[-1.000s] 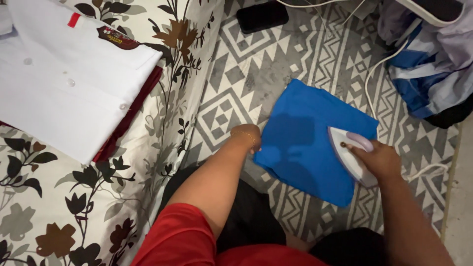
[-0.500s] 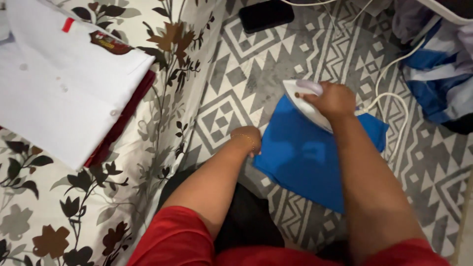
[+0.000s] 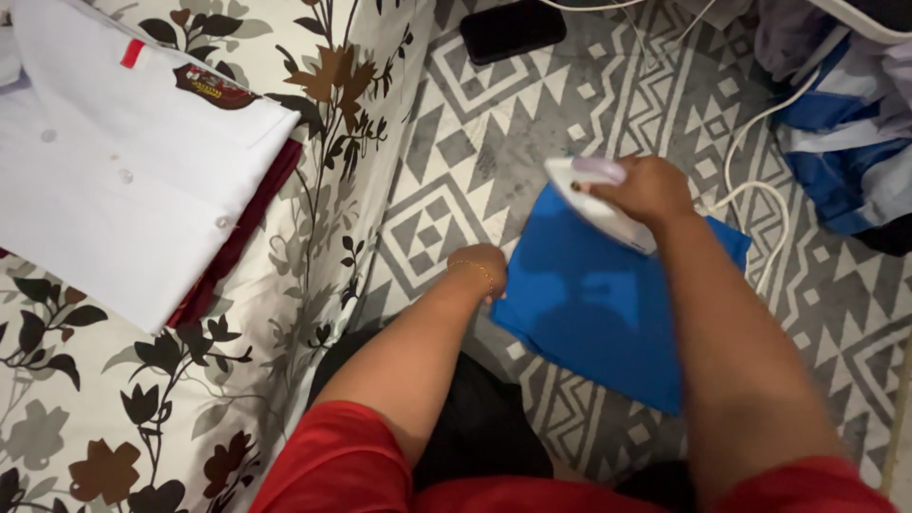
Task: The person picks up a blue shirt from a pile, buttons it, and irons various sections of the garment on a patterned rug.
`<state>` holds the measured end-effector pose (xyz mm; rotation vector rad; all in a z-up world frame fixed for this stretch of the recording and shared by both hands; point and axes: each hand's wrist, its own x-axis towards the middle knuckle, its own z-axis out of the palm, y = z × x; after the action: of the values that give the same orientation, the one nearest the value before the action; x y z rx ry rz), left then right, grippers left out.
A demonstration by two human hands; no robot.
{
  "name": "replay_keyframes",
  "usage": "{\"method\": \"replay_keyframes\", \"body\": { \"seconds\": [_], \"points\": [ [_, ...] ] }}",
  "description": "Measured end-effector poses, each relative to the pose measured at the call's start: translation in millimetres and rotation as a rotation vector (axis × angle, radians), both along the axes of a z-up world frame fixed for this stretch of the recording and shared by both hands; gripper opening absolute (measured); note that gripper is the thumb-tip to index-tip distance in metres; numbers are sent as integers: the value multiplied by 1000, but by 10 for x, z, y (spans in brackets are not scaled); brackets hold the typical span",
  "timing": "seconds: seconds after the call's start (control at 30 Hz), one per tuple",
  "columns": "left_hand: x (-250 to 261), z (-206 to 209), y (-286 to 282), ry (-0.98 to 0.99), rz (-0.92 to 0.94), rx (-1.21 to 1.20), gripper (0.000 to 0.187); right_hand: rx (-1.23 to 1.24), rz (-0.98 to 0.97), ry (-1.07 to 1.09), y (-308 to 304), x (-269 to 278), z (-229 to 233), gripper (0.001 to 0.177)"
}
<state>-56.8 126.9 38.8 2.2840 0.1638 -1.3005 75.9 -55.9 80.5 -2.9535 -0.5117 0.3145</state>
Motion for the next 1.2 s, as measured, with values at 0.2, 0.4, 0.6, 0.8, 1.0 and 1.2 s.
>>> {"method": "replay_keyframes", "body": {
  "seconds": [0.2,0.4,0.6,0.8,1.0,1.2],
  "points": [
    [26,-35,-16,10,-21,13,11,-64,44,60,10,-16,44,52],
    [21,-93,-13,9,44,-35,7,-48,39,112,-74,-17,34,54],
    [45,-187,-53,33,60,5,10,-85,258,88,-116,-181,-8,46],
    [51,-206,-67,-65,-176,7,15,-37,-153,89,-280,-55,122,55],
    [79,-211,-75,-17,-141,17,19,-64,-283,64,-1025,-178,59,54],
    [83,-252,-89,18,-77,22,19,-93,-491,8,-1818,-373,-13,59]
  ]
}}
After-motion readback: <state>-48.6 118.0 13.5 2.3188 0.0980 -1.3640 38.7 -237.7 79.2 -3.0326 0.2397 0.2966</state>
